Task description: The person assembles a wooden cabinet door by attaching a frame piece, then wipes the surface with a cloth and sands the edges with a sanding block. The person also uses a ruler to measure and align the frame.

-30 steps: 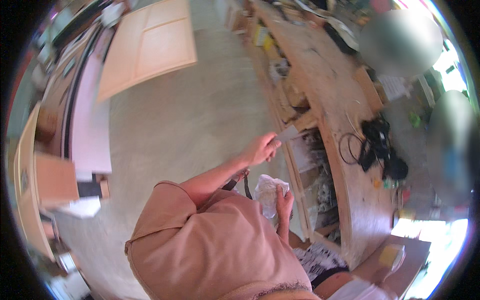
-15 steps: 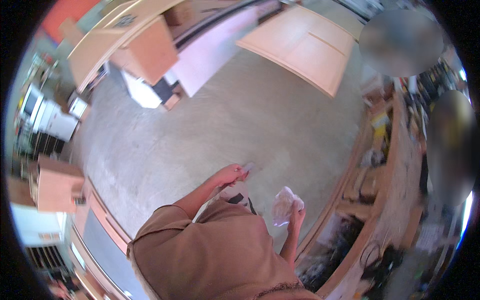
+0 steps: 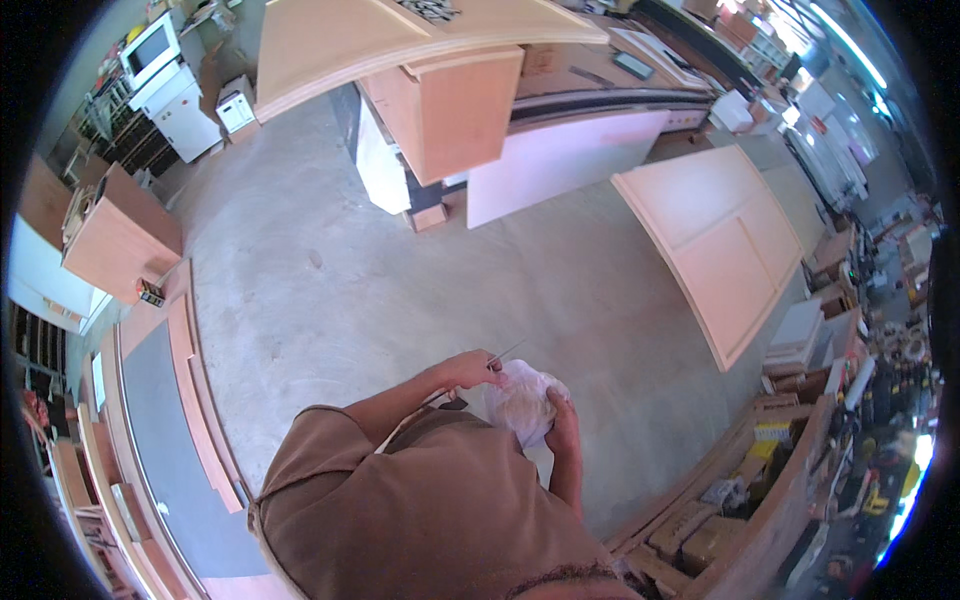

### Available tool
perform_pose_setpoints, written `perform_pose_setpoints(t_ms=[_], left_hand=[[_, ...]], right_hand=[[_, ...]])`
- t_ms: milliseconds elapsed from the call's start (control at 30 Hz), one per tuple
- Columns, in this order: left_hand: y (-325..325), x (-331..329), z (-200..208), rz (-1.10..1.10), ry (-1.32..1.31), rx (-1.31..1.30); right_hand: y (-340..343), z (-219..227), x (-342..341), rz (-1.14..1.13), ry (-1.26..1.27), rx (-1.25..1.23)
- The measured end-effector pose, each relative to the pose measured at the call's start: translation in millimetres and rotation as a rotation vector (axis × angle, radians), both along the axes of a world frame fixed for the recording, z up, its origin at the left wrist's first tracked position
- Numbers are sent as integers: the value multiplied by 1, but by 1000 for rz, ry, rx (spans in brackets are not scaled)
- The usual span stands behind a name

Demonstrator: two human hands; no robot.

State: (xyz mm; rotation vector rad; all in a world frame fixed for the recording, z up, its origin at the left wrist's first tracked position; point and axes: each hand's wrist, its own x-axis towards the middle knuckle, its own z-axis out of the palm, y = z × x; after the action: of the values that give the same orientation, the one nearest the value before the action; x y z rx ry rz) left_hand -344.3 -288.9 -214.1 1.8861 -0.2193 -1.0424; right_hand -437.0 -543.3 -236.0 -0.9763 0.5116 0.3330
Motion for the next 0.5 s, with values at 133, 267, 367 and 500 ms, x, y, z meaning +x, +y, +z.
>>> perform_pose_setpoints(t_ms=[133,267,367,500], left_hand=[[55,53,28,157,-201,-37],[92,97,80,267,-356,27],[118,133,133,459,-440,128],[163,173,227,804,-612,331]], right_hand=[[43,14,91,115,-54,-8],[52,19,171,350,-72,-134],[46,31,243,462,-121,-237],[20,37,361,510,-290,-393]])
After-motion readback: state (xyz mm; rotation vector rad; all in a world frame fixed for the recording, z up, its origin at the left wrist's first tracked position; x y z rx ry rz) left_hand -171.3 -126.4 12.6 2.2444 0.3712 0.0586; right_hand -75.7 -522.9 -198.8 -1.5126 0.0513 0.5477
